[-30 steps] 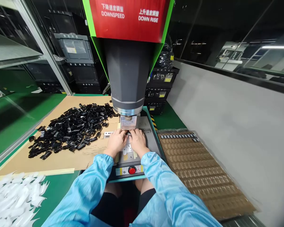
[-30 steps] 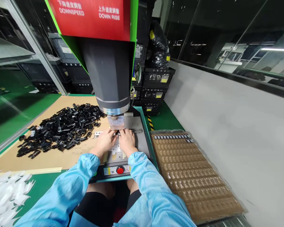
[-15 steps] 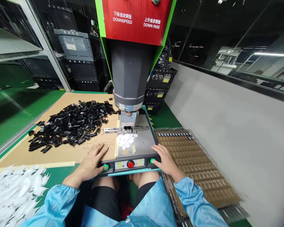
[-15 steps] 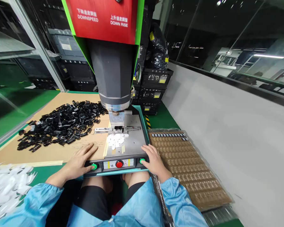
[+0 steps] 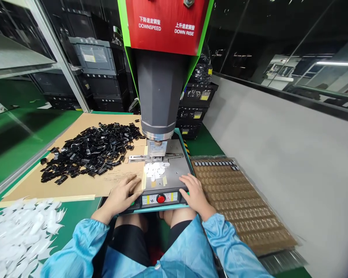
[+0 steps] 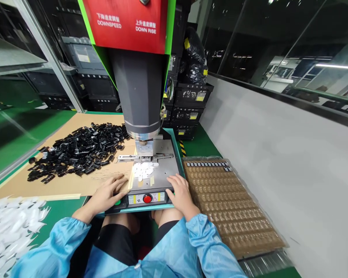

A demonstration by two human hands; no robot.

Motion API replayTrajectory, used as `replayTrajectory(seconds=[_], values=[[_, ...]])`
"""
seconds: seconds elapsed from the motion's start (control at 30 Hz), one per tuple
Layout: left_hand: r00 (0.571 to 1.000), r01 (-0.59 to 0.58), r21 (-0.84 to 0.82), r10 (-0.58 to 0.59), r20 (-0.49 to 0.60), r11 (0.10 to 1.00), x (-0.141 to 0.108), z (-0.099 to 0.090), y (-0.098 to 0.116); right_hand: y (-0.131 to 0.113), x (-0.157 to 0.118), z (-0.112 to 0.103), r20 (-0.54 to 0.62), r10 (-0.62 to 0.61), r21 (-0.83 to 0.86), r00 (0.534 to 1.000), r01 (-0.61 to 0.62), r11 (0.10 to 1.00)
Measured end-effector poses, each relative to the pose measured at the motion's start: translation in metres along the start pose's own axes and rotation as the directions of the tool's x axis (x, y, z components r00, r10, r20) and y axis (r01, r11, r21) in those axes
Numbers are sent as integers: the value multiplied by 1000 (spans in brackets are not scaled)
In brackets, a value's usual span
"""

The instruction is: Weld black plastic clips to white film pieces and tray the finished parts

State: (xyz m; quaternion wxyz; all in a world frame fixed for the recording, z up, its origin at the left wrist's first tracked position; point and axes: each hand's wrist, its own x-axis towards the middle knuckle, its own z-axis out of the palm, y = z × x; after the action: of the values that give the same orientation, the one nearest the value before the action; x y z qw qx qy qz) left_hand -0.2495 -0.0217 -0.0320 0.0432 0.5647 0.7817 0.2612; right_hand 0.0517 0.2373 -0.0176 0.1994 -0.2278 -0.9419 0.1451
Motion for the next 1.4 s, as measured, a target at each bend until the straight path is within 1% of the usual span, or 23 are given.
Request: replayTrajectory(seconds=[0.1, 0.17, 0.23, 0.27, 0.33, 0.4, 0.57, 0.67, 0.73, 0.83, 0.9, 0.97, 1.07, 1.17, 1.27, 1.4], values=[[999, -41, -73, 40, -7, 997, 16, 8, 20, -39, 16, 12, 67, -122, 31, 990, 120, 992], [997, -75, -75, 74, -24, 994, 24, 15, 31, -62, 27, 22, 114, -220, 43, 969, 216, 975], [993, -115, -46, 113, -36, 992, 30, 20, 38, -77, 35, 31, 143, -281, 45, 949, 277, 960], [991, -131, -31, 130, -39, 991, 33, 23, 40, -81, 39, 34, 151, -290, 43, 945, 287, 957], [988, -151, -5, 151, -43, 988, 37, 27, 44, -83, 44, 39, 162, -282, 38, 946, 280, 959], [986, -159, 4, 159, -44, 987, 41, 31, 46, -80, 47, 40, 165, -265, 36, 950, 262, 964], [985, -169, 0, 168, -39, 986, 50, 38, 53, -68, 47, 36, 171, -250, 38, 953, 247, 968], [984, -175, -38, 172, -52, 984, 52, 37, 54, -63, 46, 32, 166, -248, 47, 954, 243, 969], [985, -158, -75, 151, -84, 985, 52, 34, 50, -60, 49, 30, 128, -241, 75, 962, 233, 970], [983, -86, -130, 63, -171, 988, 60, 26, 39, -53, 64, 29, 6, -186, 144, 983, 183, 972], [974, -28, -171, -11, -225, 985, 71, 20, 29, -48, 81, 29, -77, -117, 187, 990, 130, 974], [963, 32, -216, -88, -254, 976, 87, 17, 21, -43, 102, 29, -124, -28, 208, 992, 53, 977], [948, 125, -313, -206, -242, 942, 116, 15, 17, -41, 135, 32, -110, 107, 192, 988, -85, 978], [941, 186, -454, -291, -173, 872, 144, 18, 21, -44, 162, 39, -64, 166, 171, 984, -153, 973], [943, 211, -573, -320, -95, 792, 164, 22, 27, -49, 179, 47, -35, 209, 173, 977, -200, 964], [938, 211, -675, -340, -64, 707, 181, 25, 28, -53, 191, 55, -13, 257, 195, 966, -250, 949]])
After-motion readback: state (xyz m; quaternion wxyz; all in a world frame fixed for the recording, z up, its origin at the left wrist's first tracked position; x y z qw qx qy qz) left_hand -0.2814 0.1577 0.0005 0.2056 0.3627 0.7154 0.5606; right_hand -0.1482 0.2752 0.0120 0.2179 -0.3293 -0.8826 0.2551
